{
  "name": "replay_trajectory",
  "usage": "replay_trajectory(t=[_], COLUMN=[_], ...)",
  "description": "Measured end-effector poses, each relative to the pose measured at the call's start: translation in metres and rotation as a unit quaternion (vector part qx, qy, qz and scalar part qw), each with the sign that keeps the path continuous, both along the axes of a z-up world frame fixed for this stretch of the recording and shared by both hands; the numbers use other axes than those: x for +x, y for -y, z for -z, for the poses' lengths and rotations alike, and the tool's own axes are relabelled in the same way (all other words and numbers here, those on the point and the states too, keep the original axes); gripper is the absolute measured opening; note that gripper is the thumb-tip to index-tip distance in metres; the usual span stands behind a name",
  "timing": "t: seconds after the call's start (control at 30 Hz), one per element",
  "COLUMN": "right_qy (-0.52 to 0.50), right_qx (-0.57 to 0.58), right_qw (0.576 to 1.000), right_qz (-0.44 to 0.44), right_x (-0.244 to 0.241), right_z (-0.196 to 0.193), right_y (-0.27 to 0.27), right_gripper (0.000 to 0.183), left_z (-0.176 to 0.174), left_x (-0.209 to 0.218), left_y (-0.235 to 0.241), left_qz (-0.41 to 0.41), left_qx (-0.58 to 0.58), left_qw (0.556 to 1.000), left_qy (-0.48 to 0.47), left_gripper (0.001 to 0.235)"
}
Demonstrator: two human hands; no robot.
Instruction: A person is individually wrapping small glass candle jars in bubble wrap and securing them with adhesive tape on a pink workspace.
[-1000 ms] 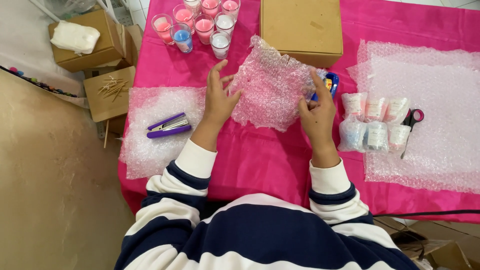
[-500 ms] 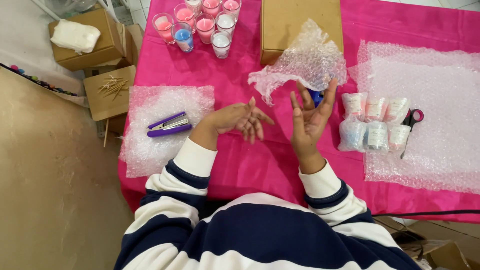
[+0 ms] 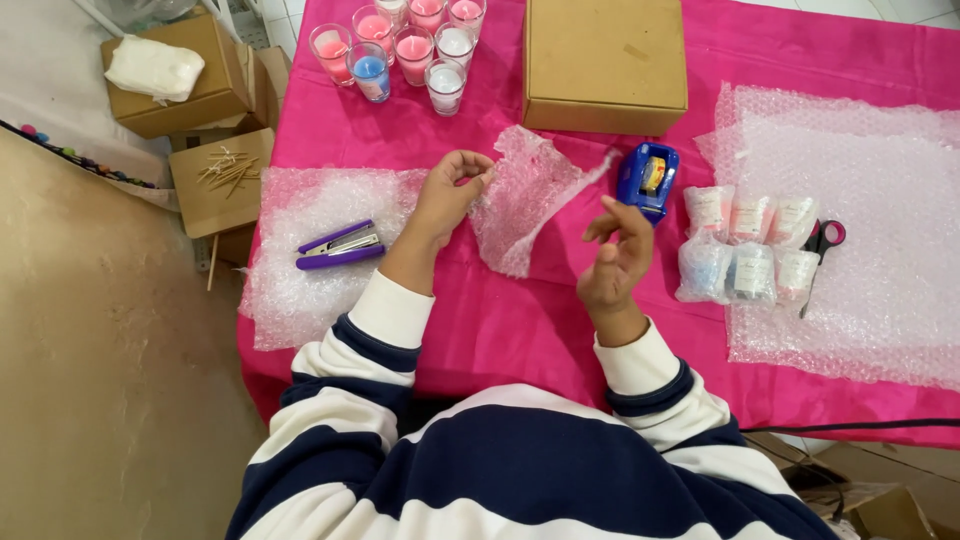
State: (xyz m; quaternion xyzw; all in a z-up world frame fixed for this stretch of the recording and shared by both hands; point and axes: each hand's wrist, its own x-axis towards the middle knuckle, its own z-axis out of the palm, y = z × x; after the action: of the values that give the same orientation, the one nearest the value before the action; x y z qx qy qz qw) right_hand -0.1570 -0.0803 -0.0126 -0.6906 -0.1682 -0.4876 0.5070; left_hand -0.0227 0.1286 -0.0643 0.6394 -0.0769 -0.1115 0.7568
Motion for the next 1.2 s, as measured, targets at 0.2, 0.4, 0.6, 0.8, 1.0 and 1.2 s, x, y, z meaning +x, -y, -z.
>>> replay_trajectory(t=[0.2, 0.4, 0.6, 0.8, 1.0, 1.2], right_qy=[-0.101, -0.415, -0.48, -0.471, -0.493, -0.45], right_qx=[-0.149, -0.394, -0.411, -0.375, -0.383, -0.374], right_qw=[0.98, 0.819, 0.773, 0.796, 0.78, 0.808], right_qz=[0.082, 0.026, 0.059, 0.055, 0.051, 0.077], right_x=[0.006, 0.011, 0.012, 0.009, 0.015, 0.024], right_z=[-0.061, -0.033, -0.017, -0.033, -0.02, 0.016], right_y=[0.011, 0.008, 0.013, 0.007, 0.016, 0.03], right_gripper=[0.019, 0.049, 0.057, 0.053, 0.057, 0.043], left_z=[-0.044, -0.042, -0.049, -0.046, -0.028, -0.054], left_x=[-0.018, -0.017, -0.017, -0.028, -0.026, -0.037], left_y=[-0.003, -0.001, -0.006, -0.004, 0.001, 0.003], left_qz=[-0.001, -0.039, -0.072, 0.119, 0.169, 0.057], left_qx=[0.14, 0.205, 0.237, 0.453, 0.503, 0.418], left_qw=[0.979, 0.936, 0.902, 0.827, 0.814, 0.836], left_qy=[0.147, 0.285, 0.352, 0.311, 0.237, 0.351], left_gripper=[0.015, 0.019, 0.027, 0.061, 0.084, 0.059])
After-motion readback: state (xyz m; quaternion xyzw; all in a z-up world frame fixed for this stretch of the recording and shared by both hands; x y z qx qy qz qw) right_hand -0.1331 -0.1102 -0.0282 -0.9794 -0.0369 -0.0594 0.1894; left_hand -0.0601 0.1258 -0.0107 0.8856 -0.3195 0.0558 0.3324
